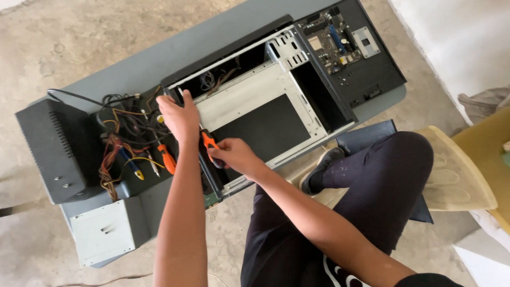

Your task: Removing the front panel and disconnecting internal cables from a desktop computer case using a screwdriver

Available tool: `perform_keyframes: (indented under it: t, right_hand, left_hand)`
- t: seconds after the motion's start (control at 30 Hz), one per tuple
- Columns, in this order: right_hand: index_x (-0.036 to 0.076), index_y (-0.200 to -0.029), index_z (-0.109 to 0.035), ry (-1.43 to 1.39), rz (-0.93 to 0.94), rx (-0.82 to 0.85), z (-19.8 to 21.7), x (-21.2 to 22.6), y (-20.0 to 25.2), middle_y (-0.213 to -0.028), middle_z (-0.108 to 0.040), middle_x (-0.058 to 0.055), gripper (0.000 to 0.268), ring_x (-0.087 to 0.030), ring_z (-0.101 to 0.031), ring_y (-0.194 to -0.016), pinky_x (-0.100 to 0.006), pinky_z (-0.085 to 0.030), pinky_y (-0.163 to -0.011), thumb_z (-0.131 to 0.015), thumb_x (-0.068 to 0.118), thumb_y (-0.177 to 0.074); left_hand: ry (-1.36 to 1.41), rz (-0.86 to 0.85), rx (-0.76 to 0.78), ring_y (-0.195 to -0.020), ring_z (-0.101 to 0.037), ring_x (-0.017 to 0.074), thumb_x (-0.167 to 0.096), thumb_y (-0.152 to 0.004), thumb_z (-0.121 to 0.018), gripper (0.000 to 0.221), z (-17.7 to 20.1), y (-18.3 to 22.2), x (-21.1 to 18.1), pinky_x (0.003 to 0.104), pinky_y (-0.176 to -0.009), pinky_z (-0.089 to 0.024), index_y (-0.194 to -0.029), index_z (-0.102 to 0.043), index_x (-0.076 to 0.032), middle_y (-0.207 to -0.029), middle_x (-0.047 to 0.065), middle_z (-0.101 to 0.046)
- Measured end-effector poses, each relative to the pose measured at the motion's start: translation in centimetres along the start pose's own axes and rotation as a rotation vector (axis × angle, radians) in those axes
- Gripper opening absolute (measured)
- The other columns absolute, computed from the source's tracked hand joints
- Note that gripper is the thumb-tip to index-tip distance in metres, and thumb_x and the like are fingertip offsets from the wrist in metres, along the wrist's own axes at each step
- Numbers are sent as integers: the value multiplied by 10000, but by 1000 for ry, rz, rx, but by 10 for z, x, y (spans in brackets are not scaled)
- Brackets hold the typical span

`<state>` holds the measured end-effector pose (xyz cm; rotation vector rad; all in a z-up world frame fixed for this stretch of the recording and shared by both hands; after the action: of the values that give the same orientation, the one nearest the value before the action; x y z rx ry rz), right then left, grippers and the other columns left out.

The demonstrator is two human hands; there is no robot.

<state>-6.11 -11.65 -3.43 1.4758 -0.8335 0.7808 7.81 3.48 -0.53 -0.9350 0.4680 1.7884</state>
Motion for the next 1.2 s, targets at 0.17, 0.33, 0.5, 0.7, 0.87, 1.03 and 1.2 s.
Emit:
perform_keyframes:
  t: [0.17, 0.33, 0.5, 0.7, 0.87, 1.03, 1.2]
  right_hand:
    - [-2, -1187, -557, -35, -4, -44, 10, 9, 4, -844, -665, -102, 536, -157, -670, -555, -225, -521, -409, -899, 227, -845]
    - [69, -1090, -607, -234, -88, 8, -4, 3, 3, -769, -718, -149, 282, -82, -537, -443, -180, -333, -354, -616, 348, -1053]
    - [-49, -1209, -679, -184, -69, 53, -6, 13, 10, -883, -792, -227, 349, -208, -724, -543, -256, -518, -403, -586, 244, -1044]
    - [-39, -1171, -662, -287, -45, 32, -10, -4, -3, -755, -682, -210, 289, -185, -575, -409, -243, -386, -316, -574, 213, -1059]
    - [-44, -1155, -643, -283, -30, 10, -8, -8, -3, -767, -662, -227, 280, -186, -545, -394, -244, -361, -316, -559, 203, -1053]
    - [-59, -1128, -635, -290, 10, 22, -5, -8, -4, -759, -645, -236, 269, -187, -523, -387, -247, -350, -318, -552, 184, -1048]
    - [-60, -1078, -635, -279, -5, 20, -2, 1, 6, -740, -648, -221, 238, -183, -503, -373, -248, -341, -314, -533, 151, -1036]
  left_hand:
    - [8, -20, 14, -1144, -682, 492, -421, -1075, -754, 453, -2, 0, -1, 626, -968, -555, -1092, -398, -142, -1147, 194, -637]
    - [7, -22, 15, -1144, -682, 491, -417, -1091, -737, 440, 1, 3, -3, 631, -966, -559, -1092, -402, -132, -1145, 202, -636]
    - [1, -23, -8, -1143, -692, 464, -445, -1079, -745, 450, -6, -2, 8, 612, -962, -570, -1089, -405, -152, -1145, 166, -644]
    - [16, -29, -27, -1173, -671, 506, -444, -1044, -765, 467, 1, -1, 4, 650, -997, -542, -1091, -424, -127, -1142, 217, -651]
    - [28, 8, -35, -1130, -695, 483, -430, -1018, -777, 458, 2, 0, 3, 634, -966, -566, -1079, -429, -140, -1119, 185, -655]
    - [44, 23, -23, -1063, -717, 450, -428, -1017, -772, 453, 1, 1, 2, 612, -933, -584, -1060, -409, -162, -1075, 137, -628]
    - [47, 52, -2, -1021, -719, 407, -395, -1005, -765, 430, 1, 3, 1, 574, -902, -597, -1062, -398, -178, -1058, 108, -606]
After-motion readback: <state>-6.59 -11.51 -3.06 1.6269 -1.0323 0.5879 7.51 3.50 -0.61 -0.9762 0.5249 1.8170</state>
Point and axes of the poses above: each hand's wrist, its own y-axis away from the middle knuckle, its own z-axis out of the back of the hand, x = y × z, the point moved 8 cm from there along -y, towards the middle knuckle
